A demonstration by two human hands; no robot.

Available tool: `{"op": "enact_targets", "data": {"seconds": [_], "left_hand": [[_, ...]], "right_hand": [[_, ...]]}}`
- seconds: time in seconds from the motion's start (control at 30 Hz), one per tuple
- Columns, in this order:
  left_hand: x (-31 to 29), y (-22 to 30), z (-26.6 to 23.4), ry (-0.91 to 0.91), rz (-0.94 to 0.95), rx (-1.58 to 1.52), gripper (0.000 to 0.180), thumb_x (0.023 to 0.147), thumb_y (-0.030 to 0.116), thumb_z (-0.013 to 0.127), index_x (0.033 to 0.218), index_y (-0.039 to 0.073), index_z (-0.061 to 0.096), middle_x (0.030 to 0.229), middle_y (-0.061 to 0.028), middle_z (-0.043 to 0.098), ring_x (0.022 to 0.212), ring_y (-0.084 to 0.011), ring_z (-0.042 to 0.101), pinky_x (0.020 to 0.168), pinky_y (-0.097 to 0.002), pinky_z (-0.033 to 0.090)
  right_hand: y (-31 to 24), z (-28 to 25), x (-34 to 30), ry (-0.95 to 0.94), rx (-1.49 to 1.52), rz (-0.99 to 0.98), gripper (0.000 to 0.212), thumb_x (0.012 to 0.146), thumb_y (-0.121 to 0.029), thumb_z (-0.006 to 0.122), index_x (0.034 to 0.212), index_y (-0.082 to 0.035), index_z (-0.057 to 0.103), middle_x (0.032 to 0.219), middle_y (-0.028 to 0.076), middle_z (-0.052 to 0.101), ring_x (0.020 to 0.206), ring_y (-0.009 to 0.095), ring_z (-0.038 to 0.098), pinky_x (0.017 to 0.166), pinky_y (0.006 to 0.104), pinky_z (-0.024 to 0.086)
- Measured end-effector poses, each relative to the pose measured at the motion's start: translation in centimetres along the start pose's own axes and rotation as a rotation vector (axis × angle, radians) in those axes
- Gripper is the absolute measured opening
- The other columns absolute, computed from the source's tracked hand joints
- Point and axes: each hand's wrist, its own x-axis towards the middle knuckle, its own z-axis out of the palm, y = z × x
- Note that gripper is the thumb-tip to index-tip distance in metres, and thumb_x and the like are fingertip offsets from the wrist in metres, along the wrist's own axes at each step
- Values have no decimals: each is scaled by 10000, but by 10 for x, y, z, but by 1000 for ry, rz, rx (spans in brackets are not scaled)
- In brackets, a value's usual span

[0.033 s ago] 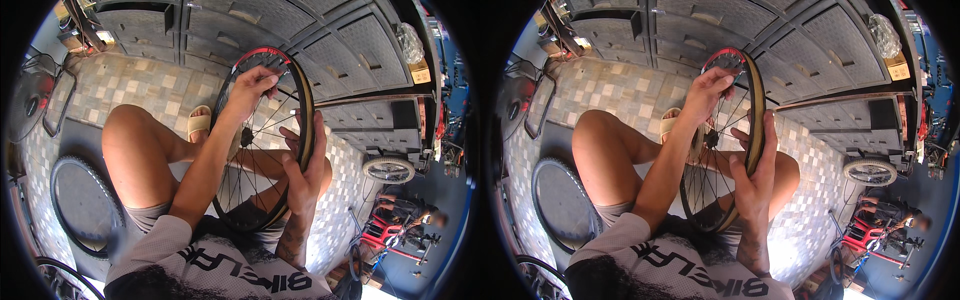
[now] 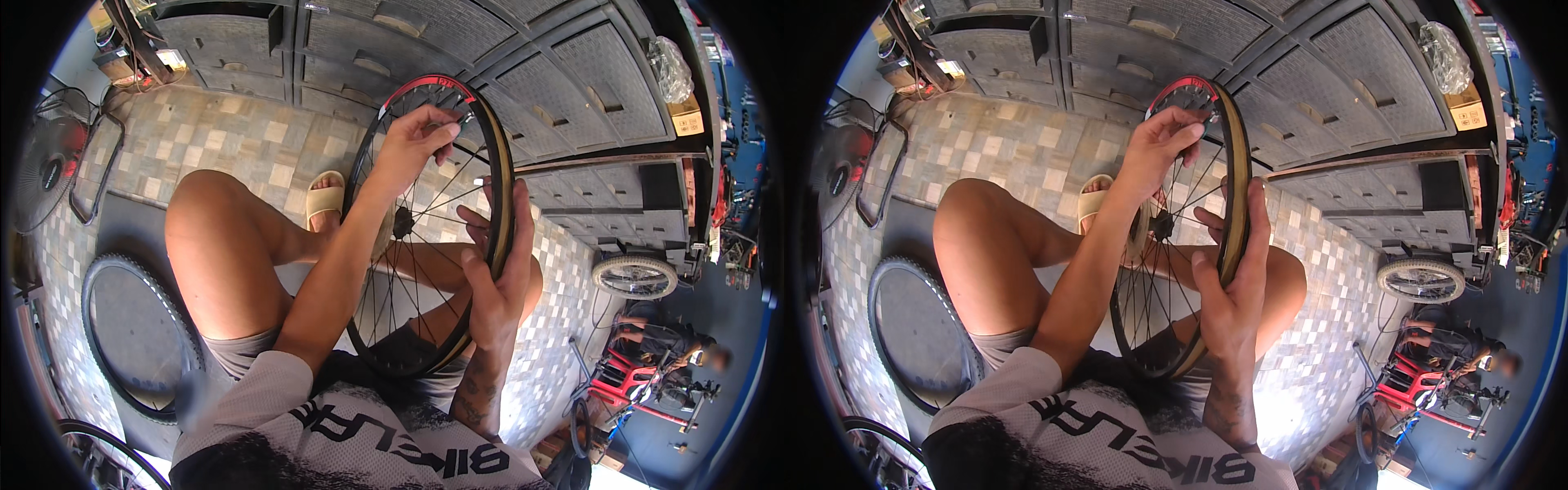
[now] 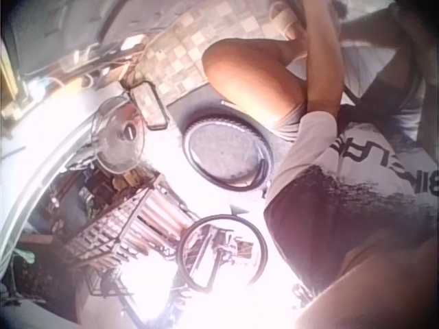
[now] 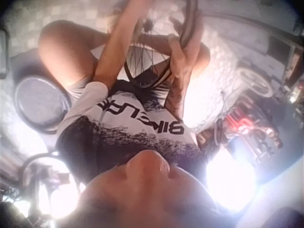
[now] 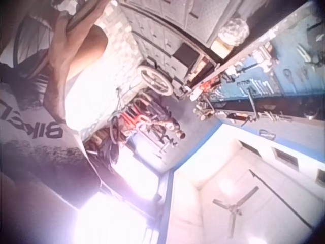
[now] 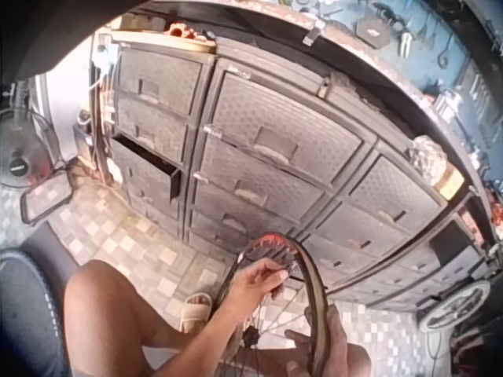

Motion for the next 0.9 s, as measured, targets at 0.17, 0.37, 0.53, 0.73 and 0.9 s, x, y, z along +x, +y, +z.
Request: {"op": "enact_targets", "data": {"seconds": [0.17, 0.37, 0.53, 0.73, 0.9], "left_hand": [[2, -7, 17, 79, 98, 493, 304, 981, 102, 768, 1222, -5, 617, 899, -30, 726, 723, -82, 629, 648, -266, 504], [12, -1, -1, 45, -113, -72, 186, 977, 82, 759, 1068, -51, 664, 971, -47, 734, 758, -128, 657, 690, -274, 516], [11, -10, 2, 5, 41, 66, 163, 976, 66, 753, 1045, -50, 662, 1029, -75, 739, 807, -144, 680, 710, -292, 533], [15, -3, 7, 17, -68, 322, 285, 968, 44, 759, 1170, 26, 559, 960, -95, 747, 839, -129, 690, 730, -308, 553], [13, 0, 4, 29, -14, 7, 211, 989, 73, 743, 1143, 35, 604, 995, -65, 729, 842, -88, 652, 667, -273, 494]], "right_hand": [[-2, 3, -2, 60, -25, 18, 903, 840, 67, 508, 1685, -5, 199, 1597, 262, 453, 1312, 329, 620, 1139, 428, 460], [-2, -1, 8, 23, 9, 23, 921, 849, 118, 486, 1697, -20, 156, 1644, 225, 383, 1304, 280, 576, 1023, 331, 492], [-3, 0, 6, 30, -6, 17, 929, 841, 122, 486, 1697, -16, 152, 1642, 235, 385, 1312, 289, 574, 1079, 364, 474], [-3, -1, 9, 22, -14, 14, 933, 839, 121, 488, 1697, -13, 148, 1639, 241, 387, 1322, 300, 573, 1113, 383, 456], [-3, -1, 7, 22, -3, 19, 932, 837, 115, 496, 1694, 0, 147, 1640, 251, 382, 1324, 306, 575, 1127, 394, 451]]}}
